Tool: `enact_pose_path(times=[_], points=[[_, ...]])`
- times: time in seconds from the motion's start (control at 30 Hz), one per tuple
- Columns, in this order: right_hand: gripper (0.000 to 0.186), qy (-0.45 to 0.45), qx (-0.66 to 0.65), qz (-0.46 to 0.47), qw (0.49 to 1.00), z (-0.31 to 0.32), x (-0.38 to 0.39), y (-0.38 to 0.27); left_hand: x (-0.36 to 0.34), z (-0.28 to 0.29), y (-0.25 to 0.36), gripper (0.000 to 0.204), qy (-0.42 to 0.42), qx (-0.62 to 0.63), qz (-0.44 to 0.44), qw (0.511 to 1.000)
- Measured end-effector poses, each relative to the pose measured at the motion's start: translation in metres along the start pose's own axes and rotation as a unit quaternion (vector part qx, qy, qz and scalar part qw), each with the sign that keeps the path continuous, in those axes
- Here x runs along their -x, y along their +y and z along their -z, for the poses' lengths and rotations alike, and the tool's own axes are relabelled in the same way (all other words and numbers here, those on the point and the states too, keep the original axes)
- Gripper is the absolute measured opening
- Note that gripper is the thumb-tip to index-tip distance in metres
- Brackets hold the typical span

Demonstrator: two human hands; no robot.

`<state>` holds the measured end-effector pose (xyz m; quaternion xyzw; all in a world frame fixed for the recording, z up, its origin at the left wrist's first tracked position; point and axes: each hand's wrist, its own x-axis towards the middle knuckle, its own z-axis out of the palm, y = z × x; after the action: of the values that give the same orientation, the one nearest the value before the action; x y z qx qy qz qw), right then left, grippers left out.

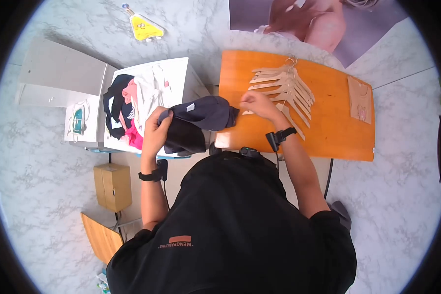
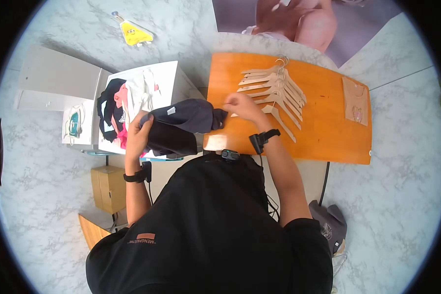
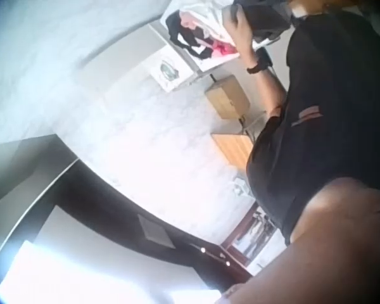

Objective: Organize laundry supplies, move an iron, and hang clothes on hangers.

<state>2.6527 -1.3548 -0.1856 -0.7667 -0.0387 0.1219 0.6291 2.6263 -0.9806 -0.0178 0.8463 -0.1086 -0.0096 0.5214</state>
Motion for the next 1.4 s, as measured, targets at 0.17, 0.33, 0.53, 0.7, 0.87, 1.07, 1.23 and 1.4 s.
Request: enact_pose_path(times=[0.17,0.33,0.53,0.7,0.87,1.07,1.23,1.4], points=[[0.023,0.236,0.334,-0.146,0.901,0.066,0.043,0.089,0.009,-0.019,0.016,0.016,-0.05,-0.053,0.075,0.995],[0.033,0.183,0.454,-0.259,0.832,0.072,0.054,0.111,0.014,-0.036,0.047,0.027,-0.008,-0.082,0.088,0.993],[0.027,0.177,0.47,-0.22,0.836,0.079,0.065,0.14,0.017,-0.04,0.054,0.036,-0.046,-0.208,-0.029,0.977],[0.033,0.138,0.387,-0.217,0.885,0.095,0.07,0.135,0.03,-0.048,0.065,0.036,-0.004,-0.35,-0.006,0.937],[0.041,0.131,0.306,-0.138,0.933,0.117,0.089,0.116,0.029,-0.057,0.073,0.042,0.031,-0.423,-0.027,0.905],[0.04,0.067,0.002,-0.071,0.995,0.142,0.099,0.042,0.024,-0.068,0.109,0.051,0.03,-0.397,-0.065,0.915],[0.025,-0.009,-0.256,0.092,0.962,0.135,0.089,-0.078,0.015,-0.065,0.149,0.062,0.021,-0.353,-0.118,0.928],[0.023,-0.047,-0.336,0.309,0.888,0.108,0.08,-0.191,0.001,-0.048,0.195,0.066,0.011,-0.33,-0.216,0.919]])
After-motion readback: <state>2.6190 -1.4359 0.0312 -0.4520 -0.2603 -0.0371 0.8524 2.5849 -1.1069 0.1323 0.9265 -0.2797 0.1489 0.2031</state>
